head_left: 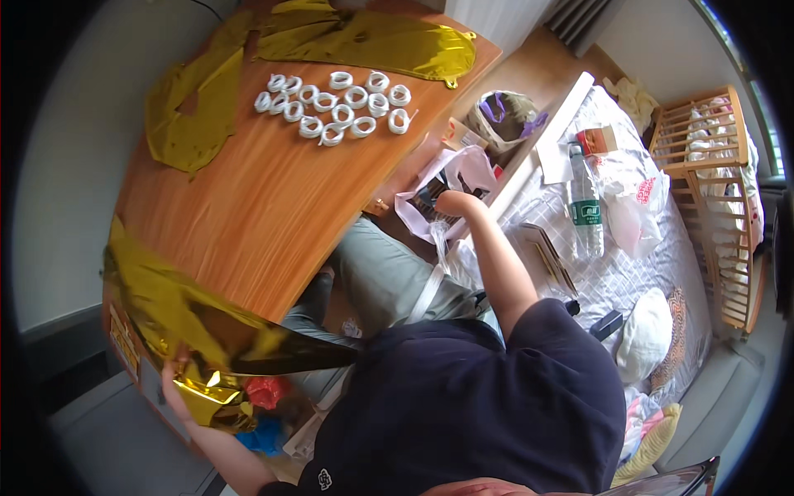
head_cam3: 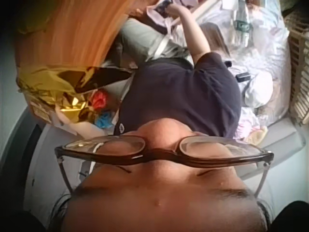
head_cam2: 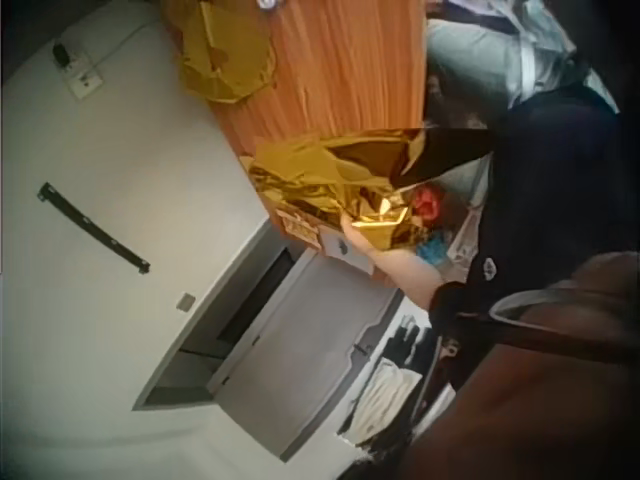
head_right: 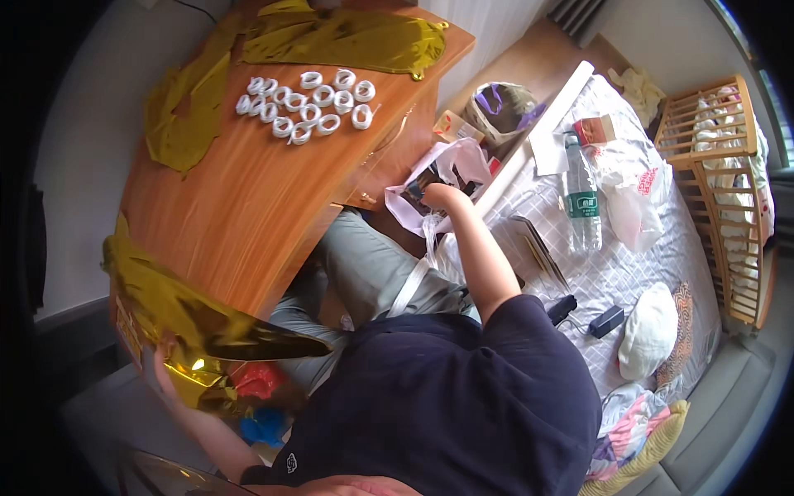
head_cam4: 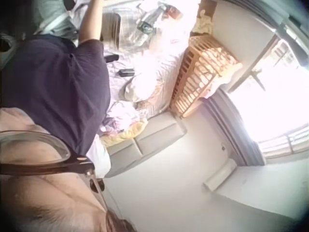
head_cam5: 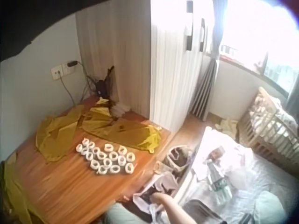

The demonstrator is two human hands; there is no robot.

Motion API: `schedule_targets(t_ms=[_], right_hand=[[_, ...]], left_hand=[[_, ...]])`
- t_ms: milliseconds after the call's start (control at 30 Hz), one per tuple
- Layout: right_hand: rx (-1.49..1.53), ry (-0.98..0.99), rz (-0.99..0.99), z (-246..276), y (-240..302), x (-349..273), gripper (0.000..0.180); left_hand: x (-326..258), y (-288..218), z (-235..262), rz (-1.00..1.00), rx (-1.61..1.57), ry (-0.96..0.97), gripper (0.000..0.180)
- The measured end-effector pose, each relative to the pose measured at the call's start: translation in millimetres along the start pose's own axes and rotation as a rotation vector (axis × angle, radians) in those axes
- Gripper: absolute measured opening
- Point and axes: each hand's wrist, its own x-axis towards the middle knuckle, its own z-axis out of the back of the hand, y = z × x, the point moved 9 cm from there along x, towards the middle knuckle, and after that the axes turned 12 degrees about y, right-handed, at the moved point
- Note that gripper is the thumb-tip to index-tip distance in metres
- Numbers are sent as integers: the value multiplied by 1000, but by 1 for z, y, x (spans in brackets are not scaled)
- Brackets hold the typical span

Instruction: The person unpacks and unfolds foil balloons on a desk, then folds a foil balloon into a compact square by hand.

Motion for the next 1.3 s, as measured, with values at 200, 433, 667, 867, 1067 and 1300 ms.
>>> schedule_targets(t_ms=[200,433,667,867,1067,1300], right_hand=[[262,-294,-491,-10,-149,69,38],[437,-314,-556,-37,-151,101,49],[800,-550,-671,-42,-202,111,49],[754,-805,-493,16,-121,40,40],[193,-656,-236,58,-78,-69,18],[78,-806,-60,42,-18,-232,24]], left_hand=[[34,21,-8,57,-194,-119,44],[-2,35,11,170,-328,-355,44],[38,27,39,103,18,-152,57],[46,-40,-29,-109,587,-270,62],[49,-44,-98,-109,1420,-202,68],[48,-24,-94,-235,1511,28,70]])
